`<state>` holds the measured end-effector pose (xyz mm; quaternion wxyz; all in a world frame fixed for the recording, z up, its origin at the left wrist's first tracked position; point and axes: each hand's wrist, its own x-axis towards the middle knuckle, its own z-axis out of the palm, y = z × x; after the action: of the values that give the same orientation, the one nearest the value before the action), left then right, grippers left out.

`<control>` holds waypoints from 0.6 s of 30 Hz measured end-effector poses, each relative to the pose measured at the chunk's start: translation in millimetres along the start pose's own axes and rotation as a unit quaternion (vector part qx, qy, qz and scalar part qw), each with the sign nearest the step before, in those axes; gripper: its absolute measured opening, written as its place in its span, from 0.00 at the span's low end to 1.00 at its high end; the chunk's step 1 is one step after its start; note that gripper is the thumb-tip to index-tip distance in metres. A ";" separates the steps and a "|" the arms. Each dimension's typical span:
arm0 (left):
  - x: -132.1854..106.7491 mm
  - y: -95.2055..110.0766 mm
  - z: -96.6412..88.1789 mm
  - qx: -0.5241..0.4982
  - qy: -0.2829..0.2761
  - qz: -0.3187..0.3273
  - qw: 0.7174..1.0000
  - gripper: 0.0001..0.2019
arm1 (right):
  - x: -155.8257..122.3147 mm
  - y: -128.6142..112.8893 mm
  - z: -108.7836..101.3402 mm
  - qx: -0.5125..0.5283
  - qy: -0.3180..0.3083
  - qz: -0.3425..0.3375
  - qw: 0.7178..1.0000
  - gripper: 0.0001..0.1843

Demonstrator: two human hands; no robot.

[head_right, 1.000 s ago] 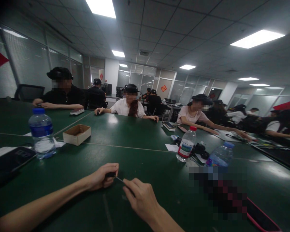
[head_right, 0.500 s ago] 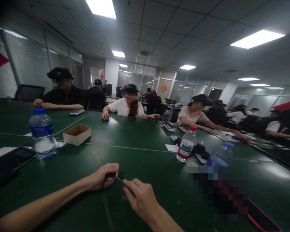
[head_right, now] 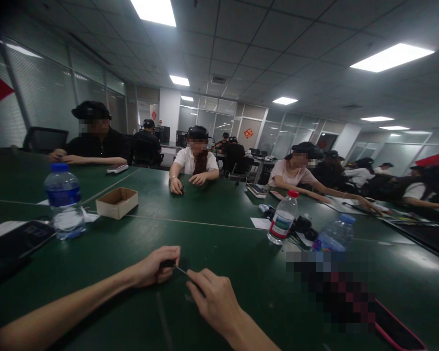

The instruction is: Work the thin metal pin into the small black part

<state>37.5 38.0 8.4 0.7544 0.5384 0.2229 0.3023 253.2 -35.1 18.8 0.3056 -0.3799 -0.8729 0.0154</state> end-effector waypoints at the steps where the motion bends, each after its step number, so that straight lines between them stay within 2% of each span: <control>1: 0.1 -0.2 0.0 0.000 0.001 0.002 1.000 0.11 | 0.0 -0.1 0.0 0.000 0.000 -0.001 1.000 0.15; 18: -0.6 1.0 1.8 -0.010 0.001 0.004 1.000 0.11 | 0.9 -0.7 -0.9 0.004 -0.004 0.001 1.000 0.15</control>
<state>38.0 36.7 10.0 0.7584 0.5316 0.2185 0.3074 252.8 -35.2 20.2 0.3040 -0.3796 -0.8735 0.0207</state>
